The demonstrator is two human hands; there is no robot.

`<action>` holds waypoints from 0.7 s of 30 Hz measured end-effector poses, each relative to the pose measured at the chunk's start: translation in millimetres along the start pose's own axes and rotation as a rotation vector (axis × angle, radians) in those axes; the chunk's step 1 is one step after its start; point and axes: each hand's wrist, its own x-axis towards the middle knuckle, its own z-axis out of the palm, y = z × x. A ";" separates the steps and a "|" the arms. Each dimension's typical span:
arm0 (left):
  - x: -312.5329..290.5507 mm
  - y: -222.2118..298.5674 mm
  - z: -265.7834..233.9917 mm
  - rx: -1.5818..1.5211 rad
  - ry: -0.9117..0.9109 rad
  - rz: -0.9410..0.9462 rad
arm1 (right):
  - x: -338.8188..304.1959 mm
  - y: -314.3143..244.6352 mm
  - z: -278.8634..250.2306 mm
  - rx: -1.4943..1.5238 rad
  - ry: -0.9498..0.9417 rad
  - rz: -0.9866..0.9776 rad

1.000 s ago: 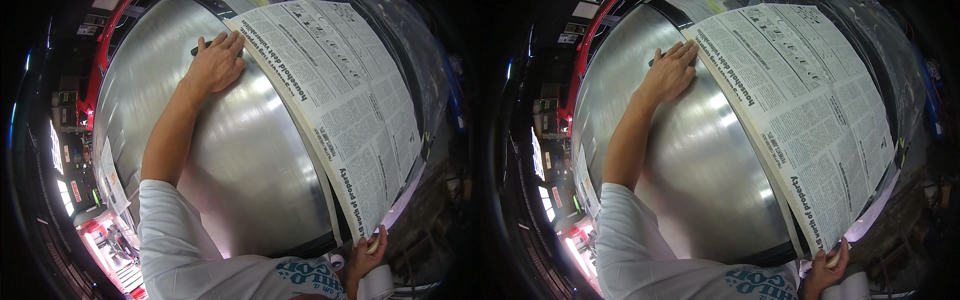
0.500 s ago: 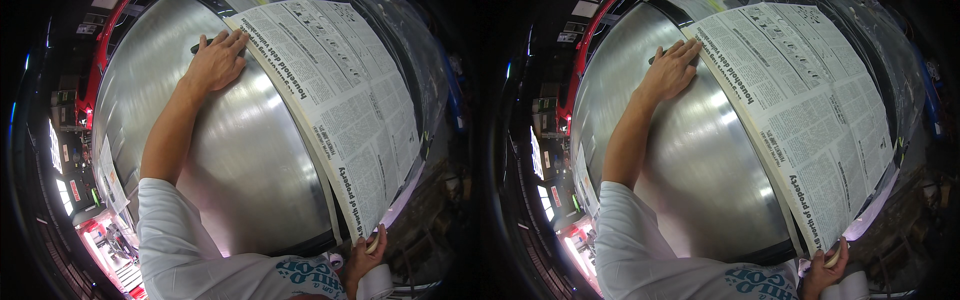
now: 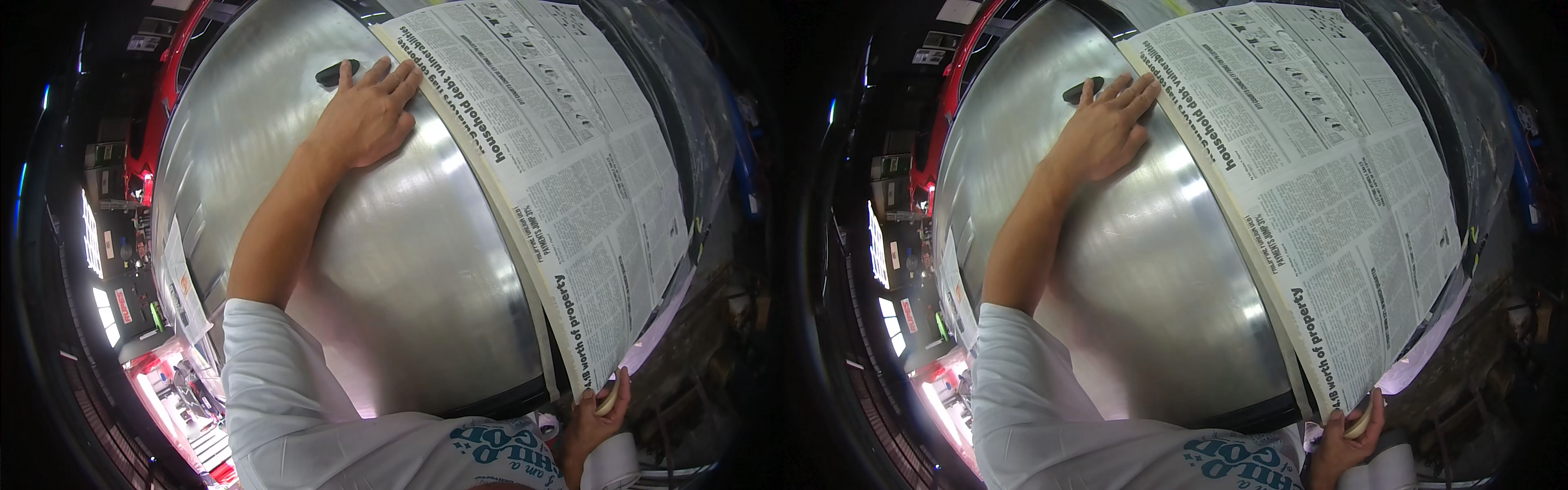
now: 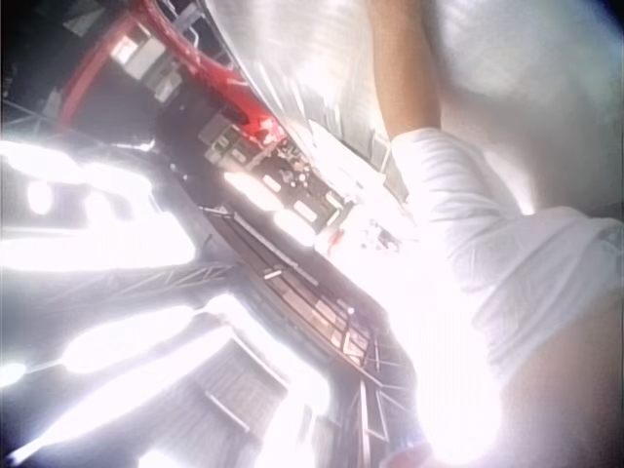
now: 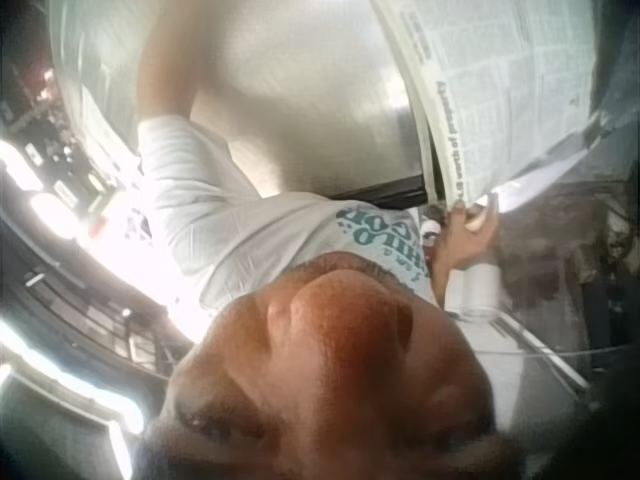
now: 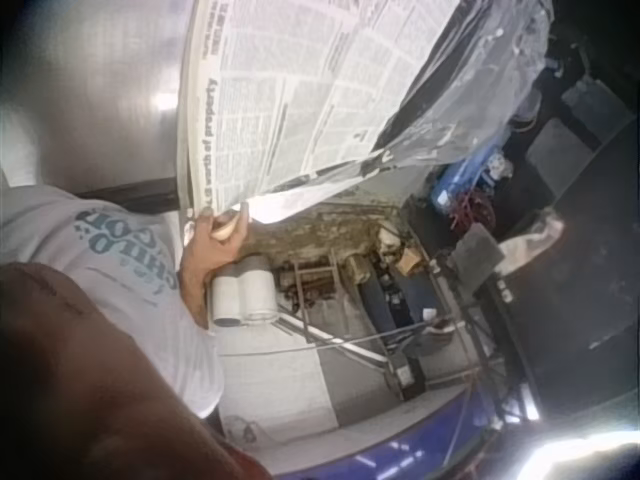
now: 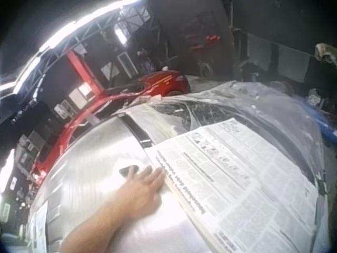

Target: The person applies masking tape along the edges of a car hood and secures newspaper and plastic sheeting to protect surrounding areas. The person smooths the tape and adjusts the coverings to ensure they are firmly attached.

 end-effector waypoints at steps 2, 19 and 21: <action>-1.9 2.9 -0.8 0.008 0.006 0.016 | 3.0 12.3 -4.5 -0.019 -0.007 -0.089; -15.3 30.5 -15.3 0.005 0.019 0.152 | -0.6 -11.3 2.7 -0.093 -0.022 0.053; -19.3 35.6 -17.7 -0.015 0.012 0.182 | -1.3 -12.2 -1.4 -0.115 -0.033 0.055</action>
